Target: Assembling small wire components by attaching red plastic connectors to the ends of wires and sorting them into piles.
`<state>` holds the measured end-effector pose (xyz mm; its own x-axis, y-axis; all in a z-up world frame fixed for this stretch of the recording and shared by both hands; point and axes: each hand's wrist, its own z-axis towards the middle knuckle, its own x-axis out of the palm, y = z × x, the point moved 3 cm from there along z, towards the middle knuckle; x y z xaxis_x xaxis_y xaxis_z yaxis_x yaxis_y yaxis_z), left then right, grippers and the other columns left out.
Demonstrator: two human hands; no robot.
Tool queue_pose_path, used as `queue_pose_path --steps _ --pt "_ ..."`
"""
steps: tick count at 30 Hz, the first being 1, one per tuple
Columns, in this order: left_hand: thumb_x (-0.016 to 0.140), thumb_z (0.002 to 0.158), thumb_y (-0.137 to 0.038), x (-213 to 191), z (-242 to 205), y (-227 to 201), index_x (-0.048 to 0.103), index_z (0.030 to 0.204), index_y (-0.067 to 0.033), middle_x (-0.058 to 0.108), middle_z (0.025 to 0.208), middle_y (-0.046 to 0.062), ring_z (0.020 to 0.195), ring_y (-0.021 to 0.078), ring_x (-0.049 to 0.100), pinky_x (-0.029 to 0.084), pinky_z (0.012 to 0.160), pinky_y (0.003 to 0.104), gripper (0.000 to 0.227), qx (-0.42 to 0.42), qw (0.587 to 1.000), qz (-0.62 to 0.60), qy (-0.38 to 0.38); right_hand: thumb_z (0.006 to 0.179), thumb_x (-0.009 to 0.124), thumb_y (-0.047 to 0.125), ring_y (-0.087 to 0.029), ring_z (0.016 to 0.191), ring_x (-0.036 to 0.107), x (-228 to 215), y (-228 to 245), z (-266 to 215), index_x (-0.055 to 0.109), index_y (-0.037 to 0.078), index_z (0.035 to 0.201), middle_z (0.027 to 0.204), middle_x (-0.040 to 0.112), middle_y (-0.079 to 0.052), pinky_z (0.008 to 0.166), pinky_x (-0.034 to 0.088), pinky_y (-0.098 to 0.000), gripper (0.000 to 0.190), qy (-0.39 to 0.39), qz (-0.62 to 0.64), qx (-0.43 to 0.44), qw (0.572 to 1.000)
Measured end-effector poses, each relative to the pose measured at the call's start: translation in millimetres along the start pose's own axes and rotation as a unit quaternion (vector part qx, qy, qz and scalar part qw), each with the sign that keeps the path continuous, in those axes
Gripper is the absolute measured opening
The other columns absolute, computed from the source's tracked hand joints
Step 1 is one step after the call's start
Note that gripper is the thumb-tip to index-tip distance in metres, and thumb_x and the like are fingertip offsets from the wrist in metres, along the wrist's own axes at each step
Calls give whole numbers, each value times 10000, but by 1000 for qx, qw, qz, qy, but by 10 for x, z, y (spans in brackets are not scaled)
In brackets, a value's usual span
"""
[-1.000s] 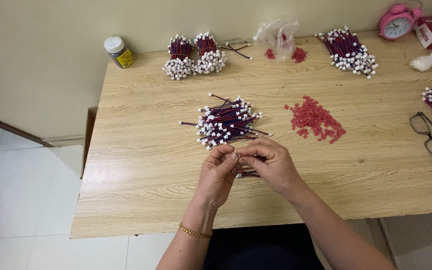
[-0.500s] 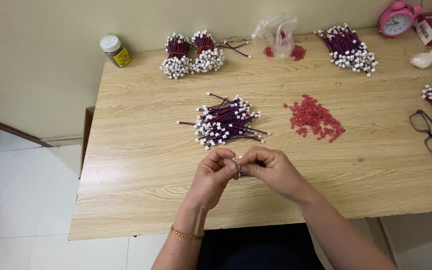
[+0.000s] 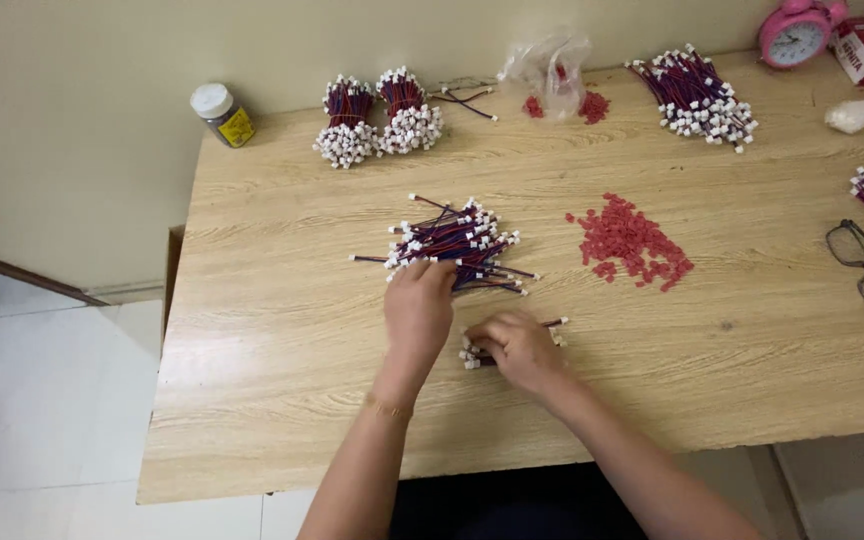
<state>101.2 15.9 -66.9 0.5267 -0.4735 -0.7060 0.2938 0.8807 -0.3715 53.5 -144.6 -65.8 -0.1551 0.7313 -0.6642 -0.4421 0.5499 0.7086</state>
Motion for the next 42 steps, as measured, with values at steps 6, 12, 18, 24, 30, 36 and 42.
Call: queue_pose_path --steps 6,12,18,24,30,36,42 --pt "744 753 -251 467 162 40 735 902 -213 654 878 18 879 234 610 500 727 393 153 96 983 124 99 849 655 45 -310 889 659 -451 -310 -14 720 129 975 861 695 -92 803 515 -409 165 -63 19 121 990" --pt "778 704 -260 301 143 -30 700 813 -247 604 823 -9 821 215 591 442 710 356 135 139 983 114 38 800 682 58 -365 882 649 -1087 -1326 -447 716 89 949 848 655 -179 800 514 -440 155 -231 -124 225 938" --pt "763 741 -353 157 161 -116 682 830 -264 563 777 -12 762 202 581 446 683 339 150 130 981 141 16 802 708 69 -351 870 651 -1270 -1675 -550 719 126 965 855 617 -122 781 515 -419 173 -240 -208 235 918" --pt "741 760 -337 329 115 31 691 883 -266 610 768 -3 759 217 627 459 708 360 150 103 976 178 71 835 738 288 -297 951 661 -1265 -1689 -571 724 208 1017 938 616 -64 832 528 -398 199 -180 -220 312 906" --pt "723 763 -298 409 161 74 718 808 -267 632 719 8 716 229 642 468 674 378 55 104 979 158 79 910 696 292 -328 991 646 -1283 -1663 -493 707 124 1016 965 616 -112 842 529 -431 200 -167 -240 269 917" --pt "769 694 -345 468 33 165 697 838 -252 597 748 18 713 236 615 464 670 374 186 125 982 138 -9 953 616 287 -341 1002 644 -1293 -1538 -490 663 66 1017 957 614 -146 843 531 -443 235 -145 -294 244 913" --pt "781 748 -291 -68 275 -38 717 883 -263 623 709 -22 649 194 641 484 580 334 153 91 988 114 -56 958 584 230 -407 966 631 -1277 -1731 -488 636 16 983 929 604 -202 813 520 -500 221 -168 -249 259 918"
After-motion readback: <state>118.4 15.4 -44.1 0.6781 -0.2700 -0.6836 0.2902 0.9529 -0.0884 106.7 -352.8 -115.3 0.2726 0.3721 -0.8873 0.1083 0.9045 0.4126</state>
